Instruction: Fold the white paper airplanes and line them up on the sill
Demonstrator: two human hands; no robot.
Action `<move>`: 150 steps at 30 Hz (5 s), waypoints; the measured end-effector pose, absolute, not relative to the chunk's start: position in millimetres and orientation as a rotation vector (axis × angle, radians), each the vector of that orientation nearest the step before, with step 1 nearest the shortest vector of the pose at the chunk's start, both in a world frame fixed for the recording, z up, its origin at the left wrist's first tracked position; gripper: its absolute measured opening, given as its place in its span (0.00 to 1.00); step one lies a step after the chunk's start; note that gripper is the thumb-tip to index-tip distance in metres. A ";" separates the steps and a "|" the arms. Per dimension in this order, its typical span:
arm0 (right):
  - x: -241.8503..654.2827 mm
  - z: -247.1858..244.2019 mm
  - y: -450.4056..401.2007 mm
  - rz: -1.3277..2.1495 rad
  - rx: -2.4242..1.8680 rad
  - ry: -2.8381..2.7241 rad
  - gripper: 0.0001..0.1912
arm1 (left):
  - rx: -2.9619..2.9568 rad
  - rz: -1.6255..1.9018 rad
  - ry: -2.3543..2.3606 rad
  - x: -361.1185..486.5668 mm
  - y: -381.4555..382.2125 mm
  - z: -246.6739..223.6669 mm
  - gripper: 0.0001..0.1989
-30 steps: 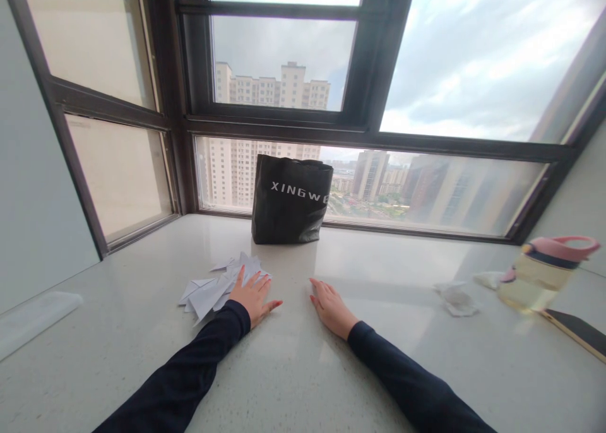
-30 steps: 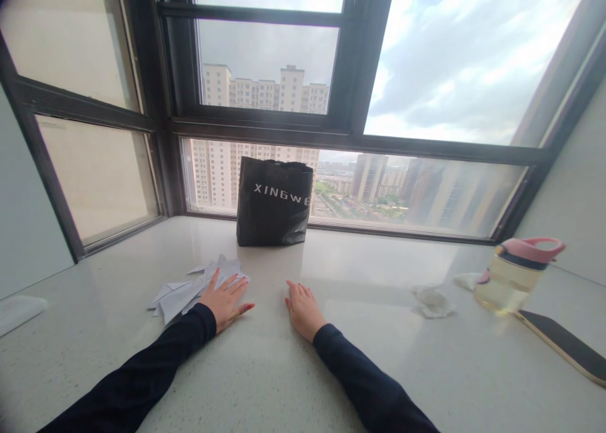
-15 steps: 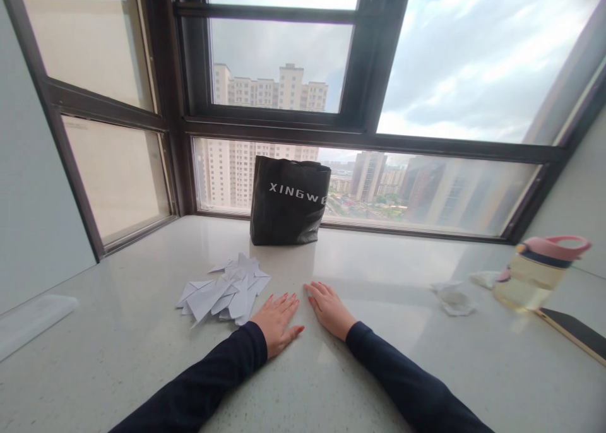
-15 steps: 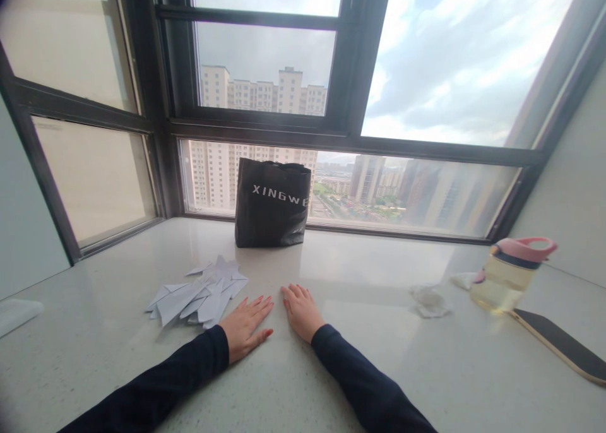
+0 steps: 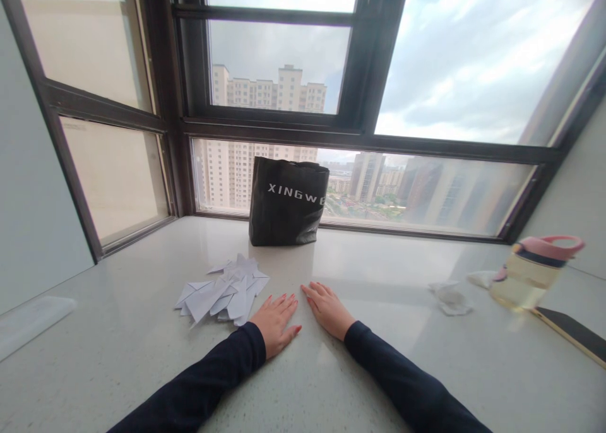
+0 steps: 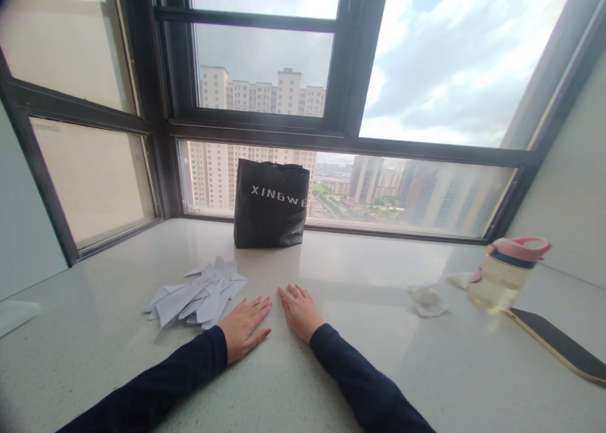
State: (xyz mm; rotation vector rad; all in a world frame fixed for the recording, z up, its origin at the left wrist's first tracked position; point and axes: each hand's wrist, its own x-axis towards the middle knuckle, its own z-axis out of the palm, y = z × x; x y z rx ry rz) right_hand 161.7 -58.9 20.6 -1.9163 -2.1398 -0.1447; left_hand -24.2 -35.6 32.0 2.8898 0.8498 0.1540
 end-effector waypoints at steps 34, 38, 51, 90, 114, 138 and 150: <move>160.6 22.3 -60.3 -0.172 -1.915 -2.127 0.21 | 2.905 0.169 0.855 -24.3 -35.8 31.7 0.28; 160.7 22.1 -60.1 -0.173 -1.915 -2.136 0.21 | 2.899 0.163 0.857 -24.5 -36.6 33.3 0.27; 160.1 23.9 -60.5 -0.156 -1.929 -2.145 0.21 | 2.886 0.135 0.860 -24.6 -38.2 36.1 0.27; 159.1 26.8 -61.1 -0.099 -1.975 -2.153 0.21 | 2.872 0.133 0.860 -24.5 -37.5 35.7 0.28; 158.8 28.3 -62.0 -0.091 -1.977 -2.161 0.22 | 2.856 0.141 0.850 -24.6 -38.2 36.9 0.28; 159.8 26.7 -61.0 -0.087 -1.980 -2.161 0.22 | 2.862 0.151 0.854 -25.0 -36.8 34.6 0.28; 159.3 26.3 -60.8 -0.086 -1.981 -2.149 0.21 | 2.877 0.171 0.840 -24.7 -36.4 33.8 0.27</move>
